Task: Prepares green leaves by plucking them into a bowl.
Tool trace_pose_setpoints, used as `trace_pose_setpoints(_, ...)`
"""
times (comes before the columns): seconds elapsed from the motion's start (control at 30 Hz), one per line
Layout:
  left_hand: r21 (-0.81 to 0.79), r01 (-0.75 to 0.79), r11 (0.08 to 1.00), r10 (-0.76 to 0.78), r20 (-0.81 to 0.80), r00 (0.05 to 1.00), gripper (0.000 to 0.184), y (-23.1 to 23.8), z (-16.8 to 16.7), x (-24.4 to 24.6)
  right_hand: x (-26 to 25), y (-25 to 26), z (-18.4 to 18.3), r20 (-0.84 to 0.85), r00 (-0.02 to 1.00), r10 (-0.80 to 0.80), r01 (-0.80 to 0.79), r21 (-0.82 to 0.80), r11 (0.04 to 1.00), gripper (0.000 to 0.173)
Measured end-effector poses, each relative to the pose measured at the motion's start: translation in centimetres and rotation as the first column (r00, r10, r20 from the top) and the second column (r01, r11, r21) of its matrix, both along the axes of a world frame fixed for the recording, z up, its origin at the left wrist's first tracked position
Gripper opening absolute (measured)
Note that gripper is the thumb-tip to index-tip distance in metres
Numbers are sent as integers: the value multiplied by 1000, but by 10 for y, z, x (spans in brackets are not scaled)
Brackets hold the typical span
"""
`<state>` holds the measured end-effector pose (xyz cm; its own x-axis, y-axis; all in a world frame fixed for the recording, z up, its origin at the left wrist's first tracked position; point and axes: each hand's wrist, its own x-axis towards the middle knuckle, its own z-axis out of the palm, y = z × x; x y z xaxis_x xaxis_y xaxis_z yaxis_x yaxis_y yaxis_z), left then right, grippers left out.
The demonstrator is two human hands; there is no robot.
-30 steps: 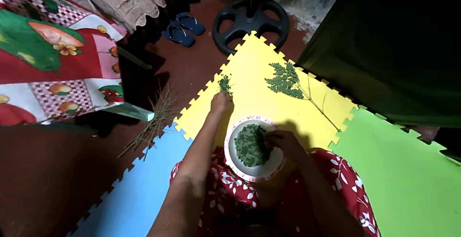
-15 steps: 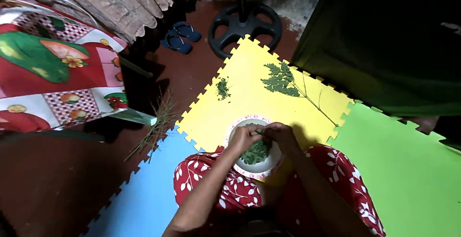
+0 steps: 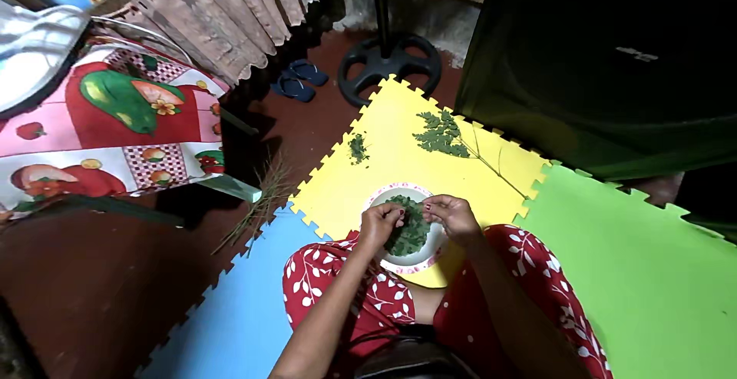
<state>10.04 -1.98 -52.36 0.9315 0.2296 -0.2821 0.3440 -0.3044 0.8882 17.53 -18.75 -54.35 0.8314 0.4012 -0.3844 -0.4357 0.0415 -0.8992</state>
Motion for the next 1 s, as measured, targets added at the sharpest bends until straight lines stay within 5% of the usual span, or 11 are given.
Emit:
trace_pose_setpoints(0.17,139,233,962,-213,-146,966,43,3,8,2,-2,3,1,-50,998,26,-26,-1,1000,10)
trace_pose_setpoints(0.37,90,144,985,-143,-21,990,26,-5,5,10,-3,9,-1,-54,997,54,-55,-10,998,10)
trace_pose_setpoints(0.63,85,126,988,-122,-49,991,27,10,-1,20,-3,11,-13,39,980,197,-198,41,979,13)
trace_pose_setpoints(0.73,123,1,992,11,-98,995,29,37,-8,45,5,11,-22,247,868,431,-377,-238,895,31)
trace_pose_setpoints(0.87,376,-7,927,95,-216,972,44,98,-33,89,67,-12,-30,299,894,334,-118,-561,820,38)
trace_pose_setpoints(1.0,446,47,894,97,-295,950,50,116,-41,108,144,-62,-59,100,963,250,-11,-913,407,45)
